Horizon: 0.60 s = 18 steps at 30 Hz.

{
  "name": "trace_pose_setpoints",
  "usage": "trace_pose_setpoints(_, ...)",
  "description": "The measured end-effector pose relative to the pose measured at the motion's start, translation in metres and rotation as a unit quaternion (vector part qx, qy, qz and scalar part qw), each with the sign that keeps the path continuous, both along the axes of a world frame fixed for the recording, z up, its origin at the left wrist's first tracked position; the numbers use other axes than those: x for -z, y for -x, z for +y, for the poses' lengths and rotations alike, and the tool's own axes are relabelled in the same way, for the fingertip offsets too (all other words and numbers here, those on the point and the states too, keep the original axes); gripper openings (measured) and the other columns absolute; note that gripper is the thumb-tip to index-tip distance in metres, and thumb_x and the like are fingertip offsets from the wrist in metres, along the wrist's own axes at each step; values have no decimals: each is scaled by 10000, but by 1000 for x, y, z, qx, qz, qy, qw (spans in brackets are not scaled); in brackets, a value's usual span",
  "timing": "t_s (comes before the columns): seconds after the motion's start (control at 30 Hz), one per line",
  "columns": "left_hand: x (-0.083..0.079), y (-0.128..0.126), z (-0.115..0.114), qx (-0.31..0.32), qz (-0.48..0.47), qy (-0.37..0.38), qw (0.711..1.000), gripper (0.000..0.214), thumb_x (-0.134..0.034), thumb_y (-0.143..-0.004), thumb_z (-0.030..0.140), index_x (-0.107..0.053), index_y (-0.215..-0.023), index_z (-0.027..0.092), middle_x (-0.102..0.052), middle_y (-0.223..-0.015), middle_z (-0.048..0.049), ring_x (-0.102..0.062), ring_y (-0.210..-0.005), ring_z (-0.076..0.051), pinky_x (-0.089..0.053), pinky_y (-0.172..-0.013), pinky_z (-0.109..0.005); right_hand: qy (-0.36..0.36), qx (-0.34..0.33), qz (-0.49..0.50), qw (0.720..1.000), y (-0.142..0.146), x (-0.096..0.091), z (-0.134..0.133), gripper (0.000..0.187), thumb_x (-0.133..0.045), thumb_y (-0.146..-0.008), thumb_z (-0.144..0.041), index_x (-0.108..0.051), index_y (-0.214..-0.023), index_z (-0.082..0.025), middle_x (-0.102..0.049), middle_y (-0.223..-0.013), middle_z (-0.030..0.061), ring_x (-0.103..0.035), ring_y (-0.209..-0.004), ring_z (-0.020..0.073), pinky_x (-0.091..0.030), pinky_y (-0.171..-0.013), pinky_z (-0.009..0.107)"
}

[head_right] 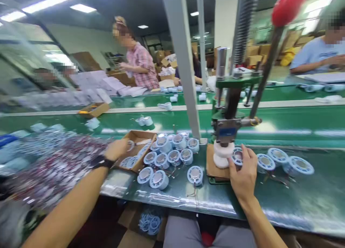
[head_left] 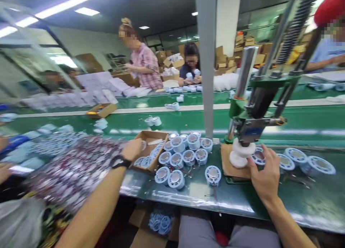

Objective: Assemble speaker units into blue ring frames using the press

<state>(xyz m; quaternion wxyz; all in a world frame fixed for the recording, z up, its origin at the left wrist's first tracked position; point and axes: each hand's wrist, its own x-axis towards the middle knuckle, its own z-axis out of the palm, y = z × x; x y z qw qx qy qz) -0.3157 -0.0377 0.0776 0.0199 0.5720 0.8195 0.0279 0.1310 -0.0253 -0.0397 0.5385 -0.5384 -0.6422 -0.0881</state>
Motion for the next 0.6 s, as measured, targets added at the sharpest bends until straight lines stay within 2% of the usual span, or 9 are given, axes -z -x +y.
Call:
trace_pose_setpoints(0.07, -6, 0, -12, -10, -22, -41, 999, 335, -431, -1050, 316, -539, -1271, 88, -694, -1113, -111, -694, -1022, -266, -559, -891, -443, 6, 24, -110, 994, -20, 4, -13, 474, -482, -1006, -436, -579, -1369, -147, -622, -1198, 196, -610, -1134, 326, -451, -1051, 558)
trace_pose_setpoints(0.13, -8, -5, -31, -4, -51, -69, 996, 405, -306, -1028, 302, -478, -1293, 49, -705, -1116, -132, -691, -1070, -292, -549, -898, -423, 24, 51, -207, 977, -41, 11, -24, 389, -442, -1031, -368, -623, -1309, -166, -638, -1202, 181, -624, -1131, 319, -371, -1107, 620)
trace_pose_setpoints(0.23, 5, -33, -74, 60, -148, -76, 984, 449, -340, -960, 445, -579, -1176, 133, -752, -946, -52, -731, -904, -232, -571, -806, -313, 63, 79, -277, 955, -70, 17, -29, 363, -391, -1048, -301, -658, -1265, -187, -642, -1267, 169, -595, -1234, 344, -250, -1150, 692)
trace_pose_setpoints(0.33, 33, -85, -110, 128, -328, -92, 931, 391, -448, -920, 491, -684, -1020, 196, -721, -717, -23, -689, -641, -212, -557, -611, -280, 92, 55, -229, 967, -79, 10, -28, 360, -395, -1041, -288, -683, -1231, -186, -602, -1359, 189, -493, -1361, 407, -162, -1148, 745)
trace_pose_setpoints(0.37, 43, -104, -117, 148, -372, -92, 912, 347, -464, -928, 443, -709, -982, 204, -715, -721, -30, -673, -622, -203, -551, -606, -277, 90, 39, -191, 977, -74, 5, -30, 346, -418, -1032, -291, -687, -1215, -174, -587, -1375, 208, -471, -1376, 425, -162, -1142, 750)
trace_pose_setpoints(0.43, 60, -139, -122, 184, -435, -90, 877, 316, -461, -944, 346, -745, -928, 208, -724, -854, -62, -662, -653, -181, -549, -646, -277, 77, -9, -124, 989, -50, -4, -43, 306, -465, -1012, -296, -686, -1179, -166, -606, -1333, 218, -512, -1338, 405, -285, -1136, 685)
trace_pose_setpoints(0.5, 70, -163, -120, 197, -485, -79, 848, 321, -449, -950, 283, -757, -993, 204, -714, -950, -78, -658, -692, -172, -550, -683, -280, 80, -84, -106, 988, -14, -10, -65, 272, -470, -1008, -302, -673, -1152, -193, -681, -1191, 160, -644, -1170, 296, -509, -1030, 484)
trace_pose_setpoints(0.57, 71, -176, -117, 196, -526, -61, 826, 339, -463, -948, 241, -711, -1176, 211, -722, -997, -76, -677, -769, -180, -555, -736, -285, 144, -206, -70, 965, 27, -15, -89, 275, -455, -1014, -305, -657, -1180, -222, -724, -1043, 83, -713, -905, 177, -601, -806, 280)
trace_pose_setpoints(0.6, 68, -179, -116, 199, -541, -50, 816, 376, -476, -946, 222, -661, -1274, 224, -731, -1023, -70, -691, -835, -189, -556, -785, -291, 207, -283, -8, 936, 45, -17, -98, 292, -459, -1013, -308, -647, -1218, -218, -727, -999, 70, -703, -792, 145, -596, -715, 236)
